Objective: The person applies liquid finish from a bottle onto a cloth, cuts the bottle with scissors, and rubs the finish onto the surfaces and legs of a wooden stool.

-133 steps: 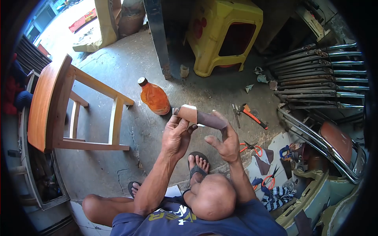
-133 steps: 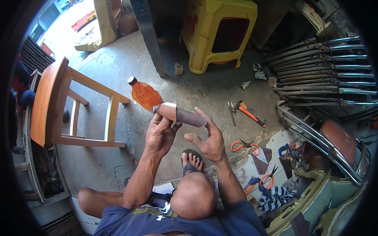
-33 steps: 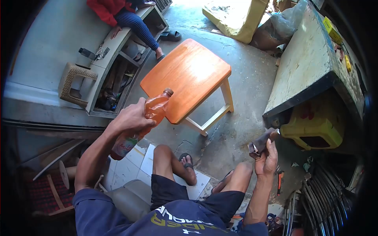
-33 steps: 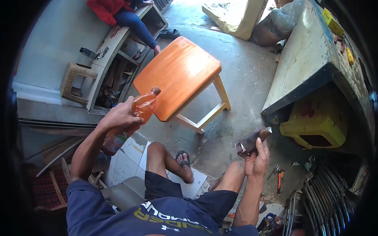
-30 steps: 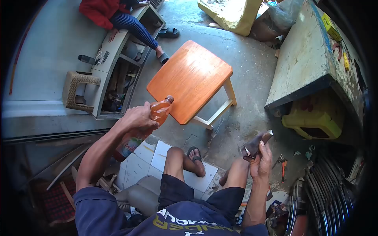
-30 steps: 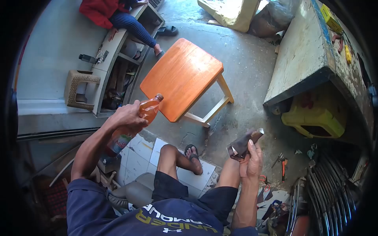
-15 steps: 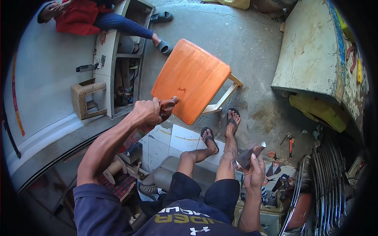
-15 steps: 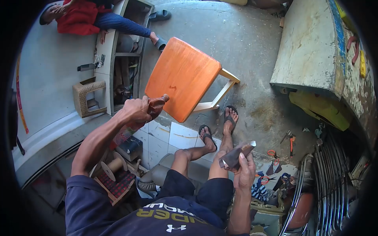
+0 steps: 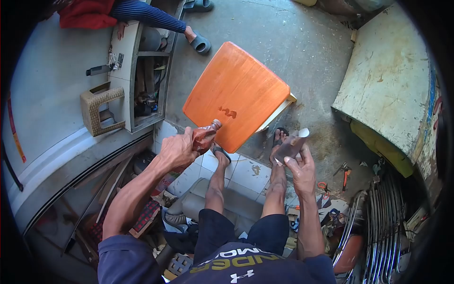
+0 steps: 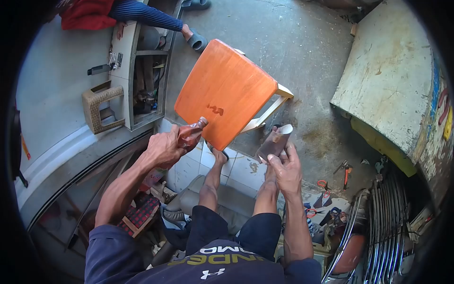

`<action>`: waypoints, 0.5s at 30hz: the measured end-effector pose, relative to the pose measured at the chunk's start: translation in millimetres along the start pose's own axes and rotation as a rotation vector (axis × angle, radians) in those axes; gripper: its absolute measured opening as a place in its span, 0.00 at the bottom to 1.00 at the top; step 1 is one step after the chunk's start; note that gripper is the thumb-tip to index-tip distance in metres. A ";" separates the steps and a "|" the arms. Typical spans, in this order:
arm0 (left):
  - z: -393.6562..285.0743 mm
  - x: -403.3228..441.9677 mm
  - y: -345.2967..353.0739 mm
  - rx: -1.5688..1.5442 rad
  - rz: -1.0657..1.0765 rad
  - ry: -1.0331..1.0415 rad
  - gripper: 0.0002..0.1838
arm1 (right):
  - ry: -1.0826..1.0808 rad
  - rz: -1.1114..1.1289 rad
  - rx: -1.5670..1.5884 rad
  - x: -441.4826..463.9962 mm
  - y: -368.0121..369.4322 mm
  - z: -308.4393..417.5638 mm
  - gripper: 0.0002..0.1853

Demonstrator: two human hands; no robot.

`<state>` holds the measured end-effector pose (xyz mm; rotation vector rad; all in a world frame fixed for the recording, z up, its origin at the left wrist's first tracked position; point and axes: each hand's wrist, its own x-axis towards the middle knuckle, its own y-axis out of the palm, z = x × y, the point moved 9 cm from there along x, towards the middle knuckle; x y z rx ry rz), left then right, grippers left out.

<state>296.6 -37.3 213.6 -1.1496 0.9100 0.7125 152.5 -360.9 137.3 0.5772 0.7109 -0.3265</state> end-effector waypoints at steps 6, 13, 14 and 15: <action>35.2 10.8 40.5 -0.259 -0.287 0.081 0.33 | -0.209 -0.017 -0.691 63.4 59.6 36.1 0.24; 81.8 11.3 96.5 -0.583 -0.346 0.062 0.31 | -1.057 -0.111 -1.365 84.5 167.4 25.4 0.18; 91.2 7.2 101.2 -0.643 -0.401 0.064 0.31 | -1.075 -0.106 -1.407 84.6 177.6 7.5 0.18; 101.1 2.1 105.3 -0.703 -0.453 0.065 0.31 | -1.090 -0.101 -1.449 84.3 187.9 -11.4 0.18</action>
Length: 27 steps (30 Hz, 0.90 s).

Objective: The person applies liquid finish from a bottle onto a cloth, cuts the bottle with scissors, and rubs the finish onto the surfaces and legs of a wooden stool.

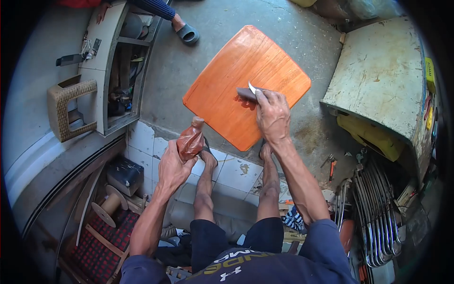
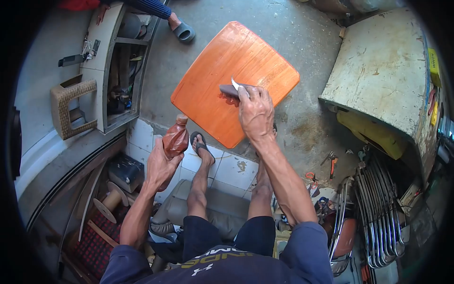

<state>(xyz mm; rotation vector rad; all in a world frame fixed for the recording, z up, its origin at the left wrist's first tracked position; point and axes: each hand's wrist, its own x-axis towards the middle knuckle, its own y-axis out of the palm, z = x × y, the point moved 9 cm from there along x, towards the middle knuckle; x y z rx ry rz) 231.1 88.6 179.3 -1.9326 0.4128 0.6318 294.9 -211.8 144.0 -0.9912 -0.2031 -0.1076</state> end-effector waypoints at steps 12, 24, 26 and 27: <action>96.0 -65.8 5.9 -0.288 0.021 -0.114 0.37 | 0.323 -0.065 0.069 -5.5 -37.8 -25.3 0.16; 59.7 -79.3 19.4 -0.410 0.024 -0.133 0.37 | 0.063 0.113 -0.094 -108.1 17.5 51.3 0.19; 46.8 -75.1 16.9 -0.430 0.034 -0.114 0.38 | 0.051 0.161 0.024 -133.4 26.2 80.8 0.19; 42.1 -73.7 15.6 -0.427 0.032 -0.104 0.38 | 0.086 0.169 0.093 -128.5 24.2 85.1 0.19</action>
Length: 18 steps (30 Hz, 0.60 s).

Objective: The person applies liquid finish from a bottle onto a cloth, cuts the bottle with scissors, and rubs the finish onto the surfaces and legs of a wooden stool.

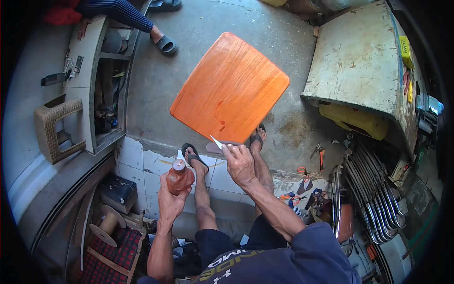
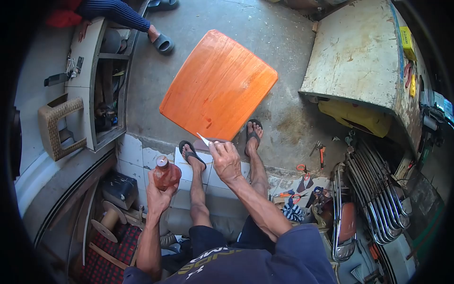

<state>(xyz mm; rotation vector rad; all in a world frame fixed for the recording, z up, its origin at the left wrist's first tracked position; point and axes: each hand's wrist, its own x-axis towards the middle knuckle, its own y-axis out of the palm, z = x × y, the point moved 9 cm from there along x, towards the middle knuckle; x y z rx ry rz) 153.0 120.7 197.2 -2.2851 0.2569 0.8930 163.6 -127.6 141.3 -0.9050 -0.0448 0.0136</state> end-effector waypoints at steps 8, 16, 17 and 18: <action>-25.9 -5.6 2.0 0.072 0.005 0.038 0.38 | 0.176 -0.419 -0.179 109.0 -118.7 -175.0 0.16; -50.9 -18.9 10.6 0.141 -0.018 0.038 0.38 | 0.055 -0.058 0.204 -28.3 -6.1 -27.4 0.18; -53.0 -20.1 10.6 0.140 -0.016 0.029 0.38 | 0.083 0.077 0.299 -37.4 6.7 -17.3 0.19; -55.3 -21.7 9.7 0.140 -0.018 0.034 0.38 | 0.080 0.072 0.298 -27.5 -0.9 -21.2 0.19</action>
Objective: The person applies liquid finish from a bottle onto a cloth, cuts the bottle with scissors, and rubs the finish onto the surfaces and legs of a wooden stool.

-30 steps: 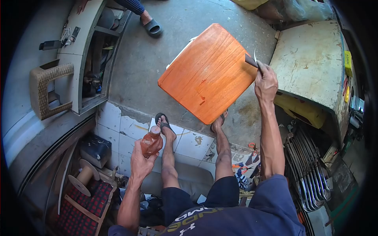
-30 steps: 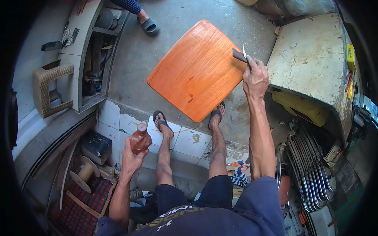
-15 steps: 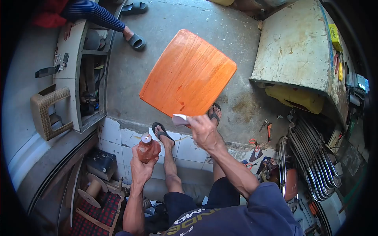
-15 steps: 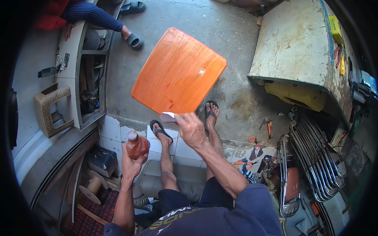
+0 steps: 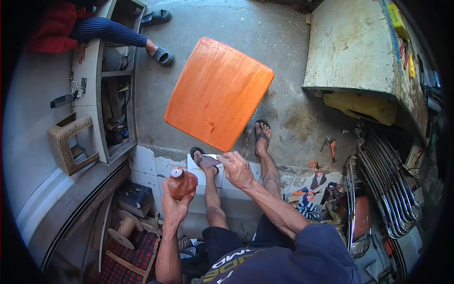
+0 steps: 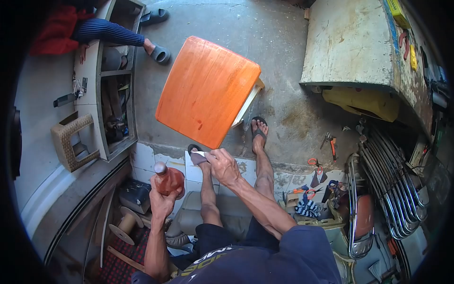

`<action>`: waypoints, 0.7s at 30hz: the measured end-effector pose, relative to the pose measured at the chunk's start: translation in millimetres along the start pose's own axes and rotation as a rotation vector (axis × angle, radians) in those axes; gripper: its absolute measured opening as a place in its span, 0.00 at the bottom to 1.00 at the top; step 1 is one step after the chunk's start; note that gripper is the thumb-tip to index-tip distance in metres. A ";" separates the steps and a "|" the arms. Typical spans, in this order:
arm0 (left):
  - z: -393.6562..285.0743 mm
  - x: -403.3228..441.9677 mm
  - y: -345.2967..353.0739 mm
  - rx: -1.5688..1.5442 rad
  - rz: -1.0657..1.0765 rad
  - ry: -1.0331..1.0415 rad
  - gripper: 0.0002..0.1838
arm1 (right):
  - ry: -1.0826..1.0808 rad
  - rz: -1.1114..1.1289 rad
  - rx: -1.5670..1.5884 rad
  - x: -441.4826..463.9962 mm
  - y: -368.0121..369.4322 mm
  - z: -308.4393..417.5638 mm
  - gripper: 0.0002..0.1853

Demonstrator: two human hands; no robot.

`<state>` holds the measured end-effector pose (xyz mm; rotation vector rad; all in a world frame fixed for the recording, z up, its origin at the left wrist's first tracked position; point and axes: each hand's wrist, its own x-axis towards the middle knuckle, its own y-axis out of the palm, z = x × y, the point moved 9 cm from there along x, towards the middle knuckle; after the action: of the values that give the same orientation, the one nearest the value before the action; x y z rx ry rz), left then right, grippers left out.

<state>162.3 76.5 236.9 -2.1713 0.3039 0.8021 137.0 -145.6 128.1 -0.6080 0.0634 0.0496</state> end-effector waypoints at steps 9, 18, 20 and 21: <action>14.1 -18.6 -14.3 -0.127 -0.060 0.040 0.38 | 0.053 -0.423 -0.466 204.3 -156.3 -122.5 0.14; 41.5 -23.9 -27.6 -0.238 -0.043 -0.052 0.38 | -0.135 -0.123 -0.318 37.3 26.4 38.1 0.19; 41.4 -22.2 -33.0 -0.167 -0.060 -0.005 0.39 | 0.003 0.192 -0.044 36.0 56.7 28.0 0.18; 43.3 -20.4 -33.7 -0.171 -0.061 0.000 0.39 | -0.036 0.096 -0.060 54.2 33.9 29.0 0.18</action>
<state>142.6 130.3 248.6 -2.3278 0.1737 0.8200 190.1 -99.7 128.5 -0.6632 0.0565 0.1562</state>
